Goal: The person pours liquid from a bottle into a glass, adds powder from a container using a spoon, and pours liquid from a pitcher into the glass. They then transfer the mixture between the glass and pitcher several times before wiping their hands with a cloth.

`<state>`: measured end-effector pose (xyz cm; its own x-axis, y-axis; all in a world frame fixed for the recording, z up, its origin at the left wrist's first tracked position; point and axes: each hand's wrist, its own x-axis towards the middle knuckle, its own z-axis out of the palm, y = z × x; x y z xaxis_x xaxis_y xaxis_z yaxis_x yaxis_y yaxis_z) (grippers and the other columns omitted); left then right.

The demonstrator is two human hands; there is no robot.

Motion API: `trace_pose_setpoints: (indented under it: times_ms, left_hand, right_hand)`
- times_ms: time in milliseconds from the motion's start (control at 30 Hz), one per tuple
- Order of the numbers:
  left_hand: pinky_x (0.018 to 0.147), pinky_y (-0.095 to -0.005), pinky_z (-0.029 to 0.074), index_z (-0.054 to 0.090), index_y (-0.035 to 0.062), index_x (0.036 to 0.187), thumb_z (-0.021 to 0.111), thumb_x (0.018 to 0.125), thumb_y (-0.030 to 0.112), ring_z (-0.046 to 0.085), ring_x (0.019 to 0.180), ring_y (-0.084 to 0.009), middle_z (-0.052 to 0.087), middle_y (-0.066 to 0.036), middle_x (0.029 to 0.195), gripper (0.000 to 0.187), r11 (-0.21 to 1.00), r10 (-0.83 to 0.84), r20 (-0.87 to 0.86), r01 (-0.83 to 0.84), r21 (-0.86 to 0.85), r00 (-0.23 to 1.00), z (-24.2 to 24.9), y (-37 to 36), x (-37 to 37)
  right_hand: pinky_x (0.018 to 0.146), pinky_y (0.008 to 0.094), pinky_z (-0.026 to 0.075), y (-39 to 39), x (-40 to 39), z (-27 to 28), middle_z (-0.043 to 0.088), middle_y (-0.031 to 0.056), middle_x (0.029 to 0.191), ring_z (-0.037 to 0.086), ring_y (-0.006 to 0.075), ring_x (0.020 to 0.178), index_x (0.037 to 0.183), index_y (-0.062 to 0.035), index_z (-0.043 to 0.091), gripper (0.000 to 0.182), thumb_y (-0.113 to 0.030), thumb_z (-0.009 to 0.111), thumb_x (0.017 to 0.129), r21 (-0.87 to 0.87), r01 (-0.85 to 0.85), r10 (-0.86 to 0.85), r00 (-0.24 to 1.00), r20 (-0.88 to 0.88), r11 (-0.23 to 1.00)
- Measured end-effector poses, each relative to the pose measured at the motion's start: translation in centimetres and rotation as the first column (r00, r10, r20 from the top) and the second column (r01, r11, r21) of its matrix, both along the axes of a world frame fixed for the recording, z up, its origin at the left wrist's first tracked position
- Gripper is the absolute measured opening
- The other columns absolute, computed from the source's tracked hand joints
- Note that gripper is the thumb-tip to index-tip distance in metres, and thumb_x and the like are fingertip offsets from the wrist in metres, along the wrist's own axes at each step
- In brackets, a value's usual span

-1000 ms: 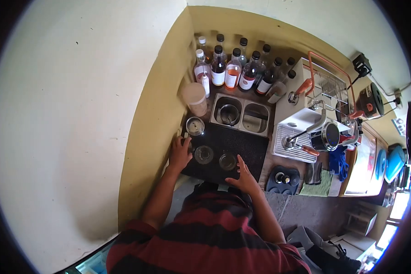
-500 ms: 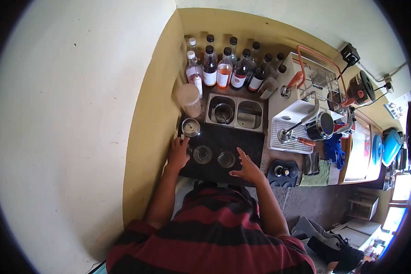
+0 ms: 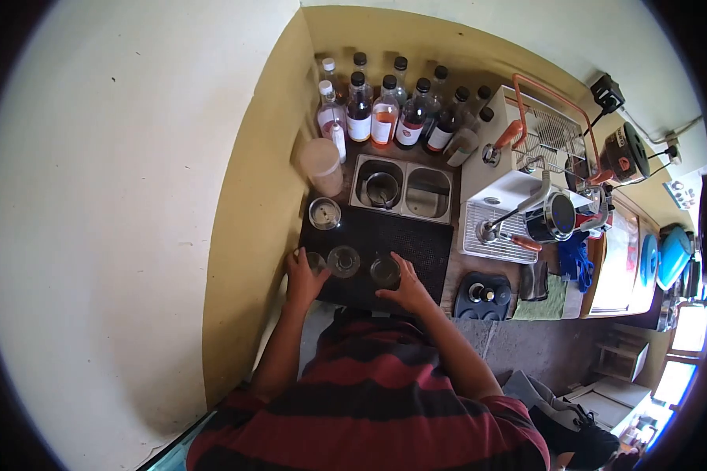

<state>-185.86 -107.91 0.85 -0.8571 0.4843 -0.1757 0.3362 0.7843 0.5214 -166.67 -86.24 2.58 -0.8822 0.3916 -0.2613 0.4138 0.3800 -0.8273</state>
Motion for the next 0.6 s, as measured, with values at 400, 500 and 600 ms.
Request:
trace_pose_setpoints:
  times_ms: [400, 500, 600]
  left_hand:
    - [0.093, -0.0474, 0.051, 0.039, -0.0007, 0.146, 0.070, 0.082, 0.010, 0.064, 0.108, -0.0428, 0.064, -0.029, 0.113, 0.072, 0.966, -0.077, 0.162, 0.114, -0.233, 0.984, 0.4, -3.3, -1.0]
    - [0.088, -0.0505, 0.052, 0.052, -0.0014, 0.131, 0.068, 0.082, 0.010, 0.064, 0.101, -0.0436, 0.065, -0.029, 0.105, 0.052, 0.985, -0.076, -0.001, 0.075, -0.157, 0.997, 0.6, -3.1, -0.3]
    - [0.084, -0.0511, 0.051, 0.061, -0.0010, 0.114, 0.071, 0.083, 0.015, 0.064, 0.098, -0.0431, 0.065, -0.026, 0.100, 0.036, 0.979, -0.062, -0.006, 0.060, -0.194, 0.998, -1.3, -3.8, -0.6]
  right_hand:
    - [0.105, 0.0399, 0.045, 0.1, -1.2, -3.9, 0.061, 0.0140, 0.126, 0.059, 0.0307, 0.121, 0.136, -0.0102, 0.046, 0.079, -0.025, 0.086, 0.070, -0.123, 0.048, -0.063, 0.992, -0.114, 0.991]
    - [0.102, 0.0395, 0.048, -0.2, -1.0, -3.9, 0.064, 0.0127, 0.121, 0.062, 0.0290, 0.116, 0.132, -0.0107, 0.050, 0.073, -0.021, 0.085, 0.070, -0.128, 0.084, -0.102, 0.985, -0.140, 0.988]
    - [0.100, 0.0375, 0.048, 0.1, 0.3, -3.0, 0.063, 0.0118, 0.121, 0.062, 0.0264, 0.115, 0.131, -0.0108, 0.051, 0.071, -0.019, 0.085, 0.069, -0.170, 0.144, -0.165, 0.979, -0.118, 0.975]
